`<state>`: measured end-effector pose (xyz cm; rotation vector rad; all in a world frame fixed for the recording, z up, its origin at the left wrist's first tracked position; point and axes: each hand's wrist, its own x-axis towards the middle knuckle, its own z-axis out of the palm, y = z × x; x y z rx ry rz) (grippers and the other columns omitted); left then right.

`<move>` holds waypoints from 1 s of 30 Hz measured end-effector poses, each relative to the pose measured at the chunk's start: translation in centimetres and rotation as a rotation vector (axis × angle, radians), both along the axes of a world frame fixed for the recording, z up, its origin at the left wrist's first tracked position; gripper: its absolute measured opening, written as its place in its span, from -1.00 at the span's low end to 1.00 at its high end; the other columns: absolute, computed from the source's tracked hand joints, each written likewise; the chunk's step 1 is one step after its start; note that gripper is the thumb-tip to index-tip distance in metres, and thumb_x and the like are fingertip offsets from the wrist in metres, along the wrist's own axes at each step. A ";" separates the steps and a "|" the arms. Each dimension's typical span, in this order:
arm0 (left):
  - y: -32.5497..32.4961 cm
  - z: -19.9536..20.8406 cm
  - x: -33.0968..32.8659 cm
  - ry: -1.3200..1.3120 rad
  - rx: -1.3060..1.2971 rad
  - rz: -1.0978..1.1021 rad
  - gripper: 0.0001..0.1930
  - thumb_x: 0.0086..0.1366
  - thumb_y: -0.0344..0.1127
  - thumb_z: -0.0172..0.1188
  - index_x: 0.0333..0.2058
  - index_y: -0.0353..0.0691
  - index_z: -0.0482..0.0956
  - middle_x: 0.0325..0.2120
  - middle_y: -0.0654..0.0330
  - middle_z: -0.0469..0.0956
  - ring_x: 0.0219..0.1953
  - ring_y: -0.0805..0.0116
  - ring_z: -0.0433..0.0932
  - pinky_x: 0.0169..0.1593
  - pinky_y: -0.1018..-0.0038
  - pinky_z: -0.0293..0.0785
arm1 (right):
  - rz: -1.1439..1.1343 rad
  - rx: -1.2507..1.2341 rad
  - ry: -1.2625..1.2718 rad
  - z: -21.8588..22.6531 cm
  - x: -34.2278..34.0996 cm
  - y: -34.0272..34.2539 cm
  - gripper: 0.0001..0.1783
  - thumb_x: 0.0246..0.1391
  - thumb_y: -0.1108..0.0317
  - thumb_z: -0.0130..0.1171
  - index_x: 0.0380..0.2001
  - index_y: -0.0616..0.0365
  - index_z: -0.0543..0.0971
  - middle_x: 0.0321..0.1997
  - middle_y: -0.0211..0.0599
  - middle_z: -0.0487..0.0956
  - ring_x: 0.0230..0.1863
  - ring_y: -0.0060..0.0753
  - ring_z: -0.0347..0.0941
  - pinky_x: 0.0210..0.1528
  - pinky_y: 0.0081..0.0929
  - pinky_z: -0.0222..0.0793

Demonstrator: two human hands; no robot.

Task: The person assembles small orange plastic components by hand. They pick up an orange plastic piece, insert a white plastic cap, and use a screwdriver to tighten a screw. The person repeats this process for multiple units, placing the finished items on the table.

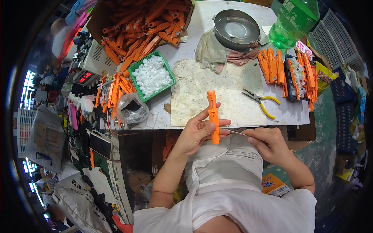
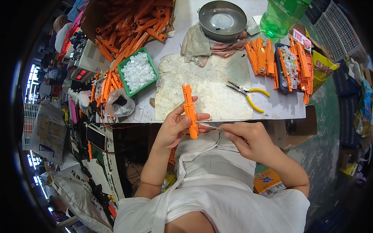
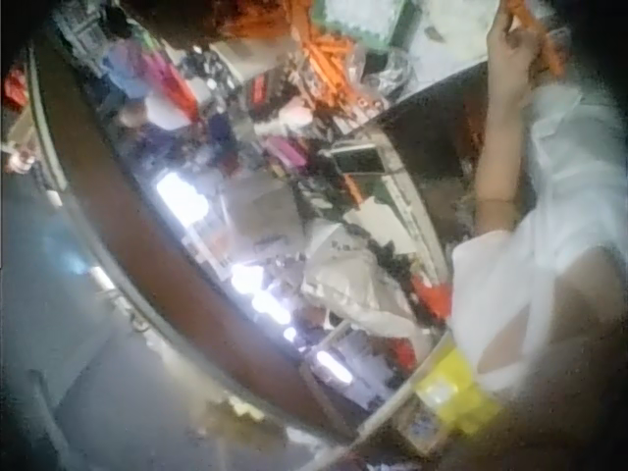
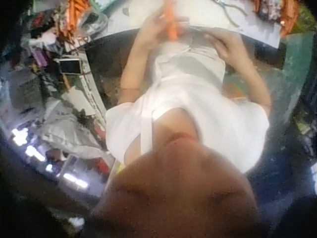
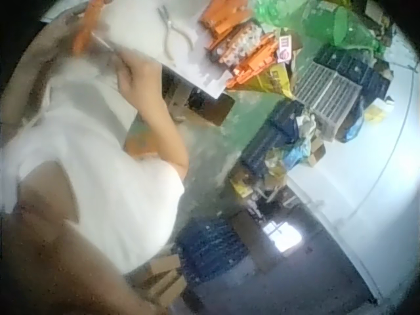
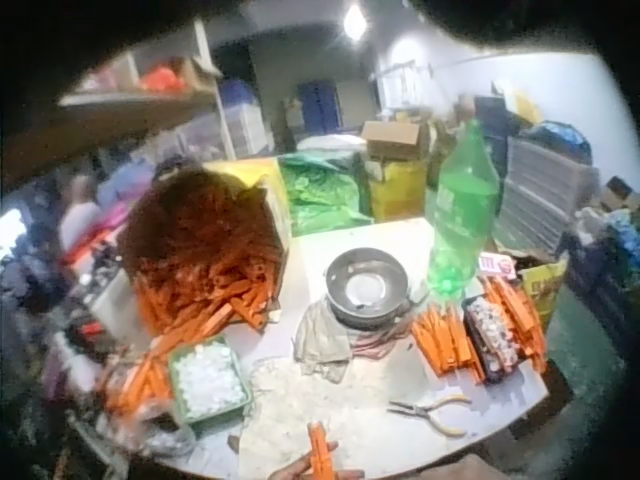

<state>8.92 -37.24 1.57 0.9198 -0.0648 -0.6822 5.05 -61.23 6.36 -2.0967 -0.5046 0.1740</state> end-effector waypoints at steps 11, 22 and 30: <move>-0.1 0.2 0.0 -0.021 0.059 -0.055 -0.32 0.27 -0.24 0.17 0.28 -0.18 0.06 -0.08 -0.15 0.51 -0.19 0.25 0.60 -0.02 0.36 0.52 | 0.025 0.069 0.383 0.7 1.3 -0.8 -0.78 0.10 0.36 0.14 -0.22 0.24 0.61 -0.59 -0.18 0.52 -0.62 -0.51 0.32 -0.50 -0.53 0.29; -0.4 0.6 -0.1 0.050 0.051 -0.111 -0.32 0.27 -0.24 0.16 0.29 -0.17 0.05 -0.11 -0.12 0.52 -0.19 0.22 0.60 -0.07 0.36 0.54 | 0.064 0.125 0.483 0.0 1.8 -1.5 -0.77 0.11 0.38 0.12 -0.20 0.23 0.61 -0.53 -0.26 0.56 -0.57 -0.54 0.37 -0.50 -0.56 0.29; -0.1 0.2 -0.1 0.097 0.002 -0.123 -0.37 0.31 -0.19 0.10 0.28 -0.17 0.06 -0.13 -0.11 0.53 -0.21 0.17 0.61 -0.10 0.34 0.57 | 0.221 -0.691 -0.704 0.6 -1.5 -0.4 -0.50 -0.27 0.49 0.17 -0.11 0.08 0.55 -0.65 -0.49 0.34 -0.62 -0.55 0.35 -0.59 -0.55 0.24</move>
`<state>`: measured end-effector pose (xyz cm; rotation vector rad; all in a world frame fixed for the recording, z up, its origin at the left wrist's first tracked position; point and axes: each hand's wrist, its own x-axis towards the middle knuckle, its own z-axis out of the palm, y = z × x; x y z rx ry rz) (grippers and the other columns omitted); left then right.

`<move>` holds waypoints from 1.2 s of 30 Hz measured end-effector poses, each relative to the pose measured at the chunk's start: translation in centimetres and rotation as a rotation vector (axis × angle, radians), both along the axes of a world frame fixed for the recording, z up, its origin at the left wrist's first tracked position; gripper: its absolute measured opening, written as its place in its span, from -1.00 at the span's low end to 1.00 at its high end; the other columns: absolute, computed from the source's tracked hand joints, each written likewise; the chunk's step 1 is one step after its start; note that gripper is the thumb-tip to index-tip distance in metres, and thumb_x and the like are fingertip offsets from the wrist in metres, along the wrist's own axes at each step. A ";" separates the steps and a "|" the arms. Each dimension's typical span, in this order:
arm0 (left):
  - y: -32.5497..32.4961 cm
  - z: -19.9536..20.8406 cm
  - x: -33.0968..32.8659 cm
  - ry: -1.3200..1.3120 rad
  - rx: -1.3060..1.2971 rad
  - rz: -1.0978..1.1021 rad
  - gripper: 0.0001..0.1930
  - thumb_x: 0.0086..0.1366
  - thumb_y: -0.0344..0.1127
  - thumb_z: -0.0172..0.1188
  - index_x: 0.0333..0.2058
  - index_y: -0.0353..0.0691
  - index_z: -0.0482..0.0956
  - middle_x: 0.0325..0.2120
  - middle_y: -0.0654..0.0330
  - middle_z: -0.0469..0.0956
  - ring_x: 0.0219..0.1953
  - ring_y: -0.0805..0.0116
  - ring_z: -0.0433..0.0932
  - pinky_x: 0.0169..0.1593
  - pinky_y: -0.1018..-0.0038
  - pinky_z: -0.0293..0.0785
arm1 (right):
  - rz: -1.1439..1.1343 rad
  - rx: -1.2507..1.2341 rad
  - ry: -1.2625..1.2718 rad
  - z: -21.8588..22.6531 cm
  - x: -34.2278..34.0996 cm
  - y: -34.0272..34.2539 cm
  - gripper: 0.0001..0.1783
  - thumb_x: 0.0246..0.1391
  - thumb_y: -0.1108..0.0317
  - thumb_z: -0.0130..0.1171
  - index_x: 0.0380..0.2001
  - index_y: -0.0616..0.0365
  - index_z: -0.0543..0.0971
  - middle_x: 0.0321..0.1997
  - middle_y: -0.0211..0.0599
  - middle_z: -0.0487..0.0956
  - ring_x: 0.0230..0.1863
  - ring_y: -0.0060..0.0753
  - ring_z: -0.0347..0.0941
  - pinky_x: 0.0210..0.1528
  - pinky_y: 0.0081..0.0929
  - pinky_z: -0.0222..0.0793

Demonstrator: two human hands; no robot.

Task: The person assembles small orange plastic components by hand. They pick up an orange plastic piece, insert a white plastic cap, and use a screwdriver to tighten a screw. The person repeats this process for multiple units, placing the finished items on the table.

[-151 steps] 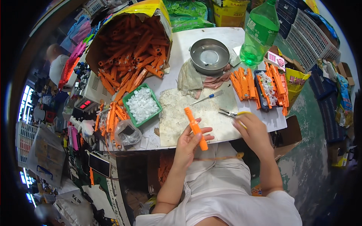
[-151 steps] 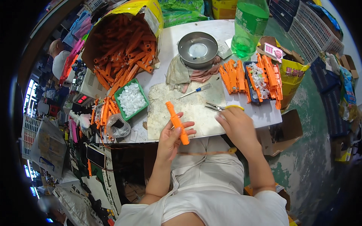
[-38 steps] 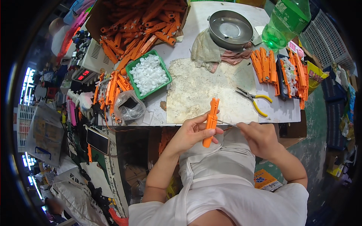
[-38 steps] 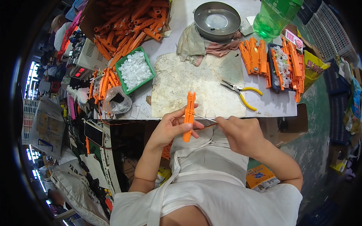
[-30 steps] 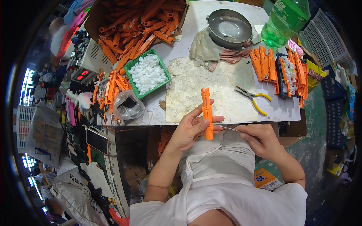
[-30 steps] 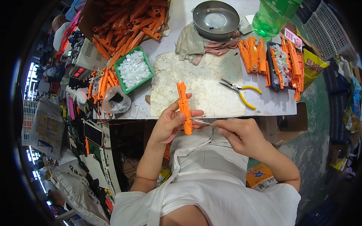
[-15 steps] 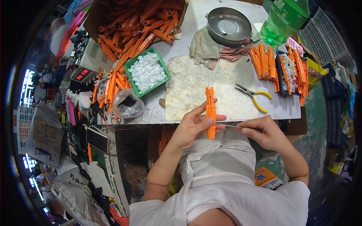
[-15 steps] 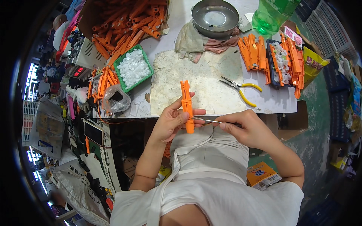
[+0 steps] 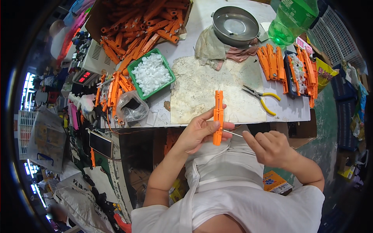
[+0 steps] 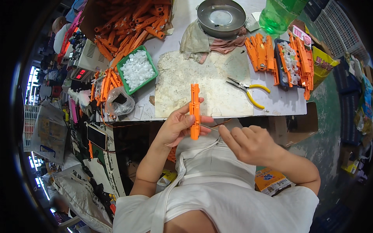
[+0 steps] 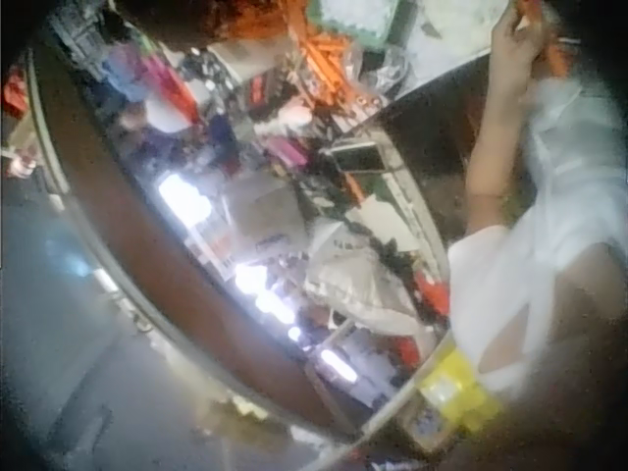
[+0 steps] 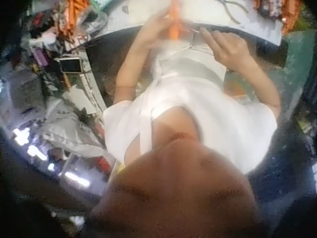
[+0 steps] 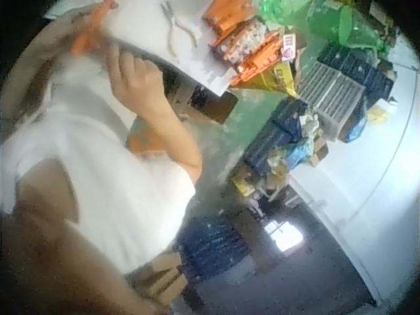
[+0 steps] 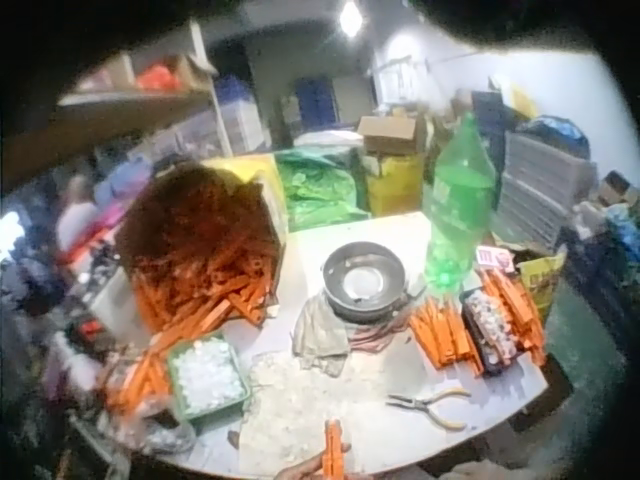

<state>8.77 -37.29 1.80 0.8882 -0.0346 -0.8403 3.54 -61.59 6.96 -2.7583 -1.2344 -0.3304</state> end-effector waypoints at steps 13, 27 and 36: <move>-1.8 0.1 -0.2 0.041 -0.160 -0.086 -0.37 0.36 -0.04 -0.02 0.21 -0.40 0.12 -0.19 -0.16 0.54 -0.36 0.16 0.65 -0.22 0.40 0.60 | -0.243 1.307 1.270 -4.4 8.4 0.9 -0.70 0.12 0.24 0.16 -0.16 0.19 0.47 -0.26 -0.37 0.53 -0.49 -0.75 0.37 -0.63 -0.74 0.29; -2.9 -2.5 0.7 -0.607 0.181 0.813 -0.50 0.36 -0.17 0.04 0.16 -0.35 0.25 -0.14 0.16 0.46 -0.10 0.41 0.44 -0.02 0.51 0.31 | -0.416 0.998 0.412 -4.4 4.8 4.4 -0.73 0.03 0.42 0.22 -0.14 0.09 0.56 -0.60 -0.38 0.39 -0.66 -0.52 0.27 -0.58 -0.54 0.19; -0.5 -1.1 -0.1 -0.878 0.396 0.643 -0.57 0.35 -0.18 0.04 0.06 -0.39 0.40 -0.17 0.15 0.39 -0.18 0.39 0.47 -0.06 0.50 0.36 | -0.282 0.712 0.085 0.3 3.7 2.6 -0.64 -0.11 0.46 0.30 -0.14 -0.01 0.63 -0.65 -0.38 0.38 -0.66 -0.46 0.30 -0.60 -0.50 0.21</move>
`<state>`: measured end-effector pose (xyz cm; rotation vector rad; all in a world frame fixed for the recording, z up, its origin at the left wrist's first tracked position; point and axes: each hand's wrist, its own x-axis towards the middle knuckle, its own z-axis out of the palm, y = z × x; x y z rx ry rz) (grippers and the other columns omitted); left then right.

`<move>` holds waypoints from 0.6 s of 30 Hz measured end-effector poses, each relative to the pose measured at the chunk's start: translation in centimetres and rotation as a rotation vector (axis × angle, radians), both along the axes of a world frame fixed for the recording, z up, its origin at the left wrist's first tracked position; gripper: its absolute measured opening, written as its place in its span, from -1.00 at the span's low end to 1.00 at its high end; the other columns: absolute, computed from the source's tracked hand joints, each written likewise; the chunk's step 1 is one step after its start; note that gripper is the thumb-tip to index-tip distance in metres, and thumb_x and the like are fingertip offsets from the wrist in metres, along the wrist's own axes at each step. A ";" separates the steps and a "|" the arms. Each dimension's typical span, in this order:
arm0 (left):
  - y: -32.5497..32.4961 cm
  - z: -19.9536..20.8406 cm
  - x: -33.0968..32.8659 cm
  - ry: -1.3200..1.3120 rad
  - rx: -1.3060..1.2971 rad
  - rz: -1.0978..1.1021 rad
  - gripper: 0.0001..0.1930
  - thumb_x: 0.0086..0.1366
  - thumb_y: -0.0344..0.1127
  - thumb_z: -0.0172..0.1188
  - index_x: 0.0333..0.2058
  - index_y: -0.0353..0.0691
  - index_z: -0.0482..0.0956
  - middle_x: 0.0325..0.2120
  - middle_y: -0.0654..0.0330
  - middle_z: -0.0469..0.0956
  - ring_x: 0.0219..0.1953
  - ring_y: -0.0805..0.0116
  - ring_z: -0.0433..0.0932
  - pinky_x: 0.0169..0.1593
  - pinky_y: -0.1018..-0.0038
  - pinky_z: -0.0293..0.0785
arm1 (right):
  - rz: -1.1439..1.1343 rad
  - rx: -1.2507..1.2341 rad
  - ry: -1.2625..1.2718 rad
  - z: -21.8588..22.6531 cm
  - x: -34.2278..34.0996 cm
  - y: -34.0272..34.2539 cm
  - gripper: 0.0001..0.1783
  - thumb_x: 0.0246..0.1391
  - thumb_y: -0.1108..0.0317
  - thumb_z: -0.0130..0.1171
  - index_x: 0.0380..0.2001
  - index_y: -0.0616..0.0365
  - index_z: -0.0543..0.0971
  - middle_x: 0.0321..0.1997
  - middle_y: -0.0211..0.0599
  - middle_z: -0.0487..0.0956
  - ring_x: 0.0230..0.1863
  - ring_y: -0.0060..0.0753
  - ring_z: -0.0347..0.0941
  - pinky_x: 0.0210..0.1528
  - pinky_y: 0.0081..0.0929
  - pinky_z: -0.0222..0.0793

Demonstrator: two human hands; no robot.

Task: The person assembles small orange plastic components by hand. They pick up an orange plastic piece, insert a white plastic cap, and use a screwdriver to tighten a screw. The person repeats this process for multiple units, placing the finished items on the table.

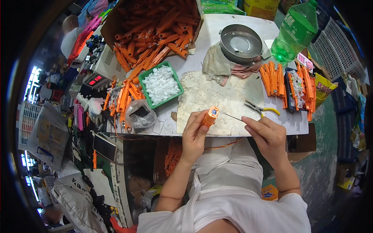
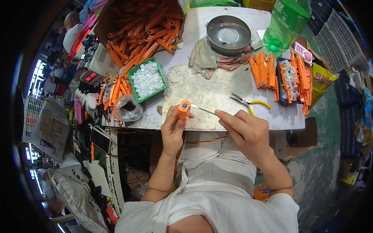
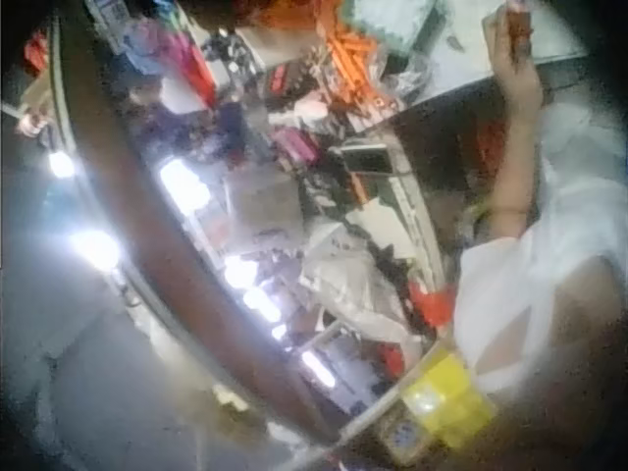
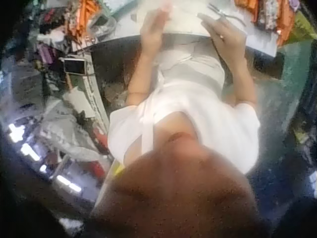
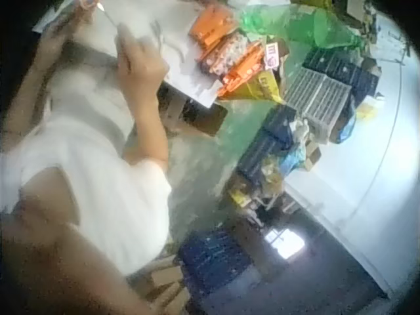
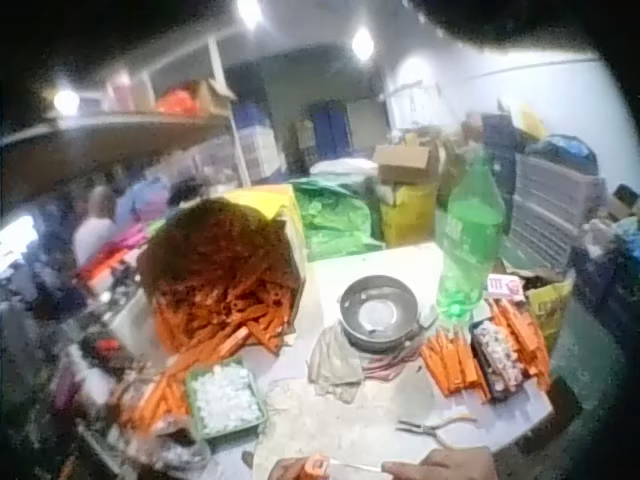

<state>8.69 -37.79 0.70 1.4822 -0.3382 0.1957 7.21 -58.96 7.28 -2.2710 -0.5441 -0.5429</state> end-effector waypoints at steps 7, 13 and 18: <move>0.6 -0.2 0.4 -0.030 0.102 -0.012 -0.57 0.35 -0.18 0.04 0.06 -0.39 0.41 -0.18 0.15 0.40 -0.20 0.38 0.48 -0.05 0.48 0.39 | -0.002 0.064 0.039 -0.2 0.0 -0.1 -0.68 -0.07 0.45 0.28 -0.17 0.02 0.63 -0.67 -0.38 0.36 -0.68 -0.46 0.27 -0.61 -0.50 0.18; 1.3 0.6 0.5 -0.027 0.230 -0.048 -0.61 0.35 -0.23 0.03 0.06 -0.35 0.42 -0.18 0.14 0.42 -0.22 0.39 0.48 -0.09 0.53 0.39 | 0.012 0.138 0.155 -0.2 -0.3 -0.3 -0.71 -0.03 0.48 0.24 -0.17 0.05 0.63 -0.68 -0.35 0.35 -0.68 -0.46 0.27 -0.62 -0.50 0.17; 1.9 1.5 0.6 -0.055 0.303 -0.110 -0.64 0.34 -0.32 0.03 0.06 -0.35 0.42 -0.20 0.15 0.44 -0.23 0.41 0.45 -0.13 0.57 0.36 | -0.020 0.030 -0.130 -3.2 -1.0 0.1 -0.72 -0.03 0.53 0.23 -0.18 0.16 0.62 -0.70 -0.34 0.33 -0.69 -0.46 0.27 -0.63 -0.55 0.15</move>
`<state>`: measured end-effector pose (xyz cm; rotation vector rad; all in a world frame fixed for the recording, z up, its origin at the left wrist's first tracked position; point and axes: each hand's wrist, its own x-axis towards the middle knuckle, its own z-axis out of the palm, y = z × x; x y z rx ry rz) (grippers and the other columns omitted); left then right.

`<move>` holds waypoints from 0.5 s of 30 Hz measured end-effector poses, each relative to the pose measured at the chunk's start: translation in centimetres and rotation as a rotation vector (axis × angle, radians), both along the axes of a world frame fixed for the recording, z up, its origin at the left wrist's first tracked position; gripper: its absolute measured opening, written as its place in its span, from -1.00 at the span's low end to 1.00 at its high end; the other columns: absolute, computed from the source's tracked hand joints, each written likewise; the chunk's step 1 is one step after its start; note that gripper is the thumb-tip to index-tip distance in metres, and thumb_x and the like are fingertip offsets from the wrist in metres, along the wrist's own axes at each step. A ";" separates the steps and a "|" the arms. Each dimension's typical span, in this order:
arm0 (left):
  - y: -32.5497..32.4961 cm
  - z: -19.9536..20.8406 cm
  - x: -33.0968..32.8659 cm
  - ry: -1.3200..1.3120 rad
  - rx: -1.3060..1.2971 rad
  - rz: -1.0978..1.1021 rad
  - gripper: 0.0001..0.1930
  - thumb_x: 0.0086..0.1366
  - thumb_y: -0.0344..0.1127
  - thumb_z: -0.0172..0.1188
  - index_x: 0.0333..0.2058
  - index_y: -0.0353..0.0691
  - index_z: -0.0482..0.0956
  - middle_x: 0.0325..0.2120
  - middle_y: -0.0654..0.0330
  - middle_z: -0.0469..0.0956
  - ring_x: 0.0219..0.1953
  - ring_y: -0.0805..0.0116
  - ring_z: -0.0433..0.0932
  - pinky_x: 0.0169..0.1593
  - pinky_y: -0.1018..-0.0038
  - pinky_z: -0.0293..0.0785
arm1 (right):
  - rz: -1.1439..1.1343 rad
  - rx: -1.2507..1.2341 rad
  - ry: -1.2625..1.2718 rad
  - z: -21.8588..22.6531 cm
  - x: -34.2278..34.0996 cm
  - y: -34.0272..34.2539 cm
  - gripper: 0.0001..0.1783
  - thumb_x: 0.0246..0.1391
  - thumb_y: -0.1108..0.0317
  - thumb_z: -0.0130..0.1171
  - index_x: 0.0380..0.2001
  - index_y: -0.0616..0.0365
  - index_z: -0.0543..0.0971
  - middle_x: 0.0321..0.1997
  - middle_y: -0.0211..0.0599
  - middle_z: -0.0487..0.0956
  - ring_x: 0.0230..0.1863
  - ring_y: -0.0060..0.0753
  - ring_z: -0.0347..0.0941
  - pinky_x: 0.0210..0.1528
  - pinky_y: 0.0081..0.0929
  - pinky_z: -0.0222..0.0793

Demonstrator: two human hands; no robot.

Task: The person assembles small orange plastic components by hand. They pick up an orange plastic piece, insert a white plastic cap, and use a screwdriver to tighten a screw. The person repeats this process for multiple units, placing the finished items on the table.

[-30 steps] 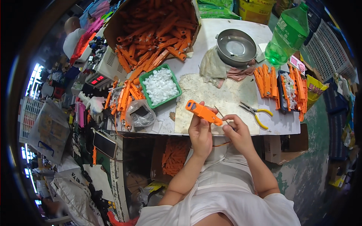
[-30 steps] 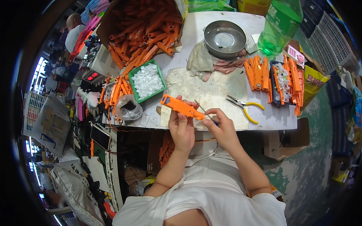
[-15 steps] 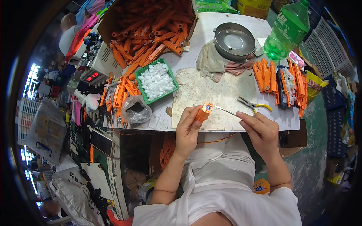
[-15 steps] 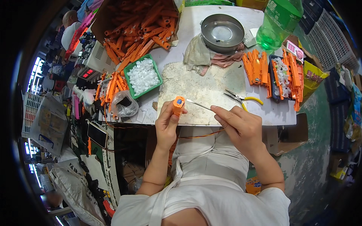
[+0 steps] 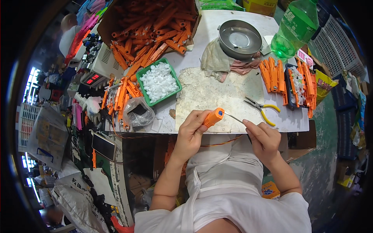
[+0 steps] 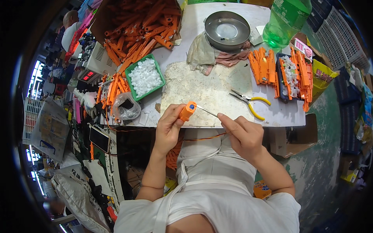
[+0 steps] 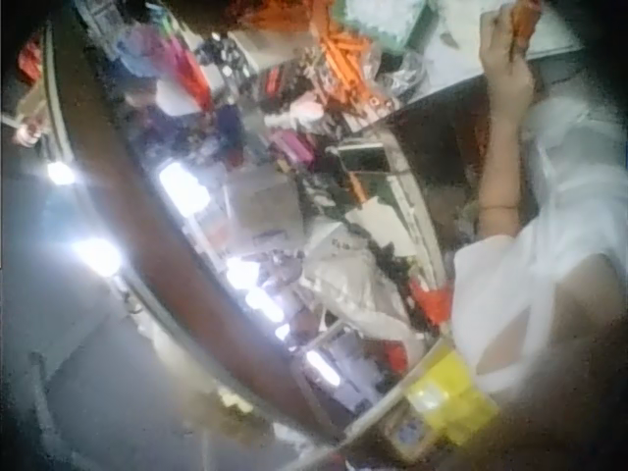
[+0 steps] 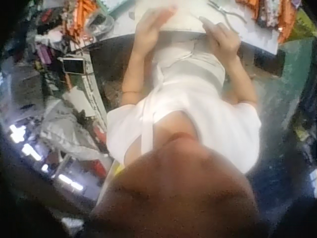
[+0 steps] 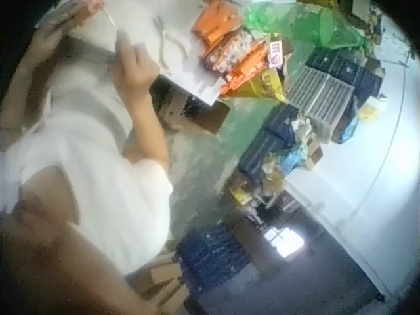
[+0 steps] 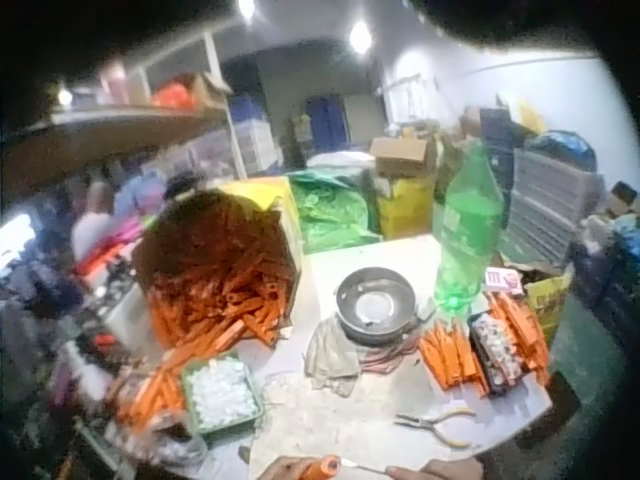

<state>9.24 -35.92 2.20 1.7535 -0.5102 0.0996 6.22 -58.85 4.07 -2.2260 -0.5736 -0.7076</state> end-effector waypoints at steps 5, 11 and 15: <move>0.7 0.5 -0.3 0.069 0.060 0.011 -0.66 0.27 -0.55 0.01 0.03 -0.36 0.43 -0.16 0.09 0.47 -0.16 0.32 0.47 -0.07 0.56 0.37 | 0.112 0.651 0.639 -1.0 0.0 0.4 -0.77 0.11 0.40 0.15 -0.16 0.21 0.61 -0.67 -0.43 0.43 -0.64 -0.77 0.25 -0.61 -0.67 0.15; 0.8 -0.8 -0.7 0.145 -0.049 0.007 -0.64 0.35 -0.35 0.01 0.07 -0.39 0.39 -0.21 0.18 0.40 -0.29 0.46 0.43 -0.19 0.61 0.36 | 0.082 0.432 0.469 -0.5 -0.7 0.1 -0.76 0.09 0.41 0.18 -0.15 0.20 0.61 -0.68 -0.40 0.41 -0.65 -0.69 0.25 -0.59 -0.64 0.17; 0.5 -0.7 -0.7 0.142 -0.068 -0.004 -0.64 0.35 -0.36 0.00 0.07 -0.39 0.39 -0.22 0.18 0.39 -0.29 0.46 0.43 -0.19 0.60 0.37 | 0.079 0.210 0.335 0.8 -0.8 0.3 -0.74 0.01 0.53 0.20 -0.17 0.18 0.62 -0.70 -0.37 0.34 -0.68 -0.61 0.22 -0.62 -0.61 0.11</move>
